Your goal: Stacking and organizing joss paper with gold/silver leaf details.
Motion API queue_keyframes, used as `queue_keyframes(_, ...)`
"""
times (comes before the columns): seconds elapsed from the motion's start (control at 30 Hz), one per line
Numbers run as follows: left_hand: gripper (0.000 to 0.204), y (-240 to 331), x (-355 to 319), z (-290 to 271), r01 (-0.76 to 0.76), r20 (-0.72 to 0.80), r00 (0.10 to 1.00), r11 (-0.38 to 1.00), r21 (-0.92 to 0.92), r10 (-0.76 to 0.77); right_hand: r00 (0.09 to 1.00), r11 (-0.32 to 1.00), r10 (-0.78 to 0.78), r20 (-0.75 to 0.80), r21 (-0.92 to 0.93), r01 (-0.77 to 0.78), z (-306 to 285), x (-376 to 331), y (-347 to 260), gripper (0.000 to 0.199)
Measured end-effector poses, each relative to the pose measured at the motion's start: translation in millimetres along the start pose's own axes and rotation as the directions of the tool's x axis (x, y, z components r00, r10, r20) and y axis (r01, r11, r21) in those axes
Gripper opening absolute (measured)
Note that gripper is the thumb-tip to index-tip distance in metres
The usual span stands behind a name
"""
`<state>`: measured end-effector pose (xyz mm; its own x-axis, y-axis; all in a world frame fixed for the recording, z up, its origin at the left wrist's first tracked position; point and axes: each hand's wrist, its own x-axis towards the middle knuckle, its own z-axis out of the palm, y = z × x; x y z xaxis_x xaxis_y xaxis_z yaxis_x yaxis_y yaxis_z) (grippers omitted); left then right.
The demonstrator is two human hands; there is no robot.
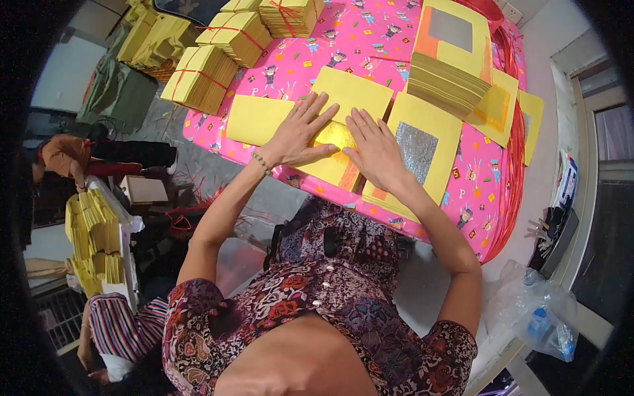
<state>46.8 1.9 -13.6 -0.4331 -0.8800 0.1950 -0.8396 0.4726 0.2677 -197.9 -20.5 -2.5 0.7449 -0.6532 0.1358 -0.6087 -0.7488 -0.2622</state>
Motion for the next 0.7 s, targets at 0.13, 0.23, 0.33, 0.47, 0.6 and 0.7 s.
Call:
queue_keyframes(0.13,0.079,-6,4,1,0.043,0.013,0.999,0.993,-0.109,-0.042,0.984,0.999,-0.003,-0.178,0.046,0.011,-5,18,6,0.046)
queue_keyframes(0.23,0.073,-10,11,-4,0.074,-0.051,0.993,0.914,-0.398,-0.102,0.968,0.999,-0.006,-0.251,0.03,0.014,-5,27,10,0.037)
queue_keyframes(0.33,0.065,-8,13,-16,0.122,-0.187,0.954,0.875,-0.469,-0.233,0.966,0.999,-0.034,-0.257,0.025,0.041,-1,30,17,0.031)
queue_keyframes(0.47,0.058,-1,19,-27,0.261,-0.305,0.876,0.9,-0.35,-0.373,0.905,0.991,-0.128,-0.405,-0.017,0.133,3,31,24,0.021)
queue_keyframes(0.6,0.063,2,37,-31,0.474,-0.061,0.759,0.615,-0.63,-0.648,0.88,0.993,-0.118,-0.46,-0.035,0.114,4,34,25,0.018)
queue_keyframes(0.7,0.067,-3,55,-22,0.451,0.137,0.698,0.283,-0.846,-0.703,0.866,0.99,-0.14,-0.48,-0.045,0.135,4,36,21,0.018)
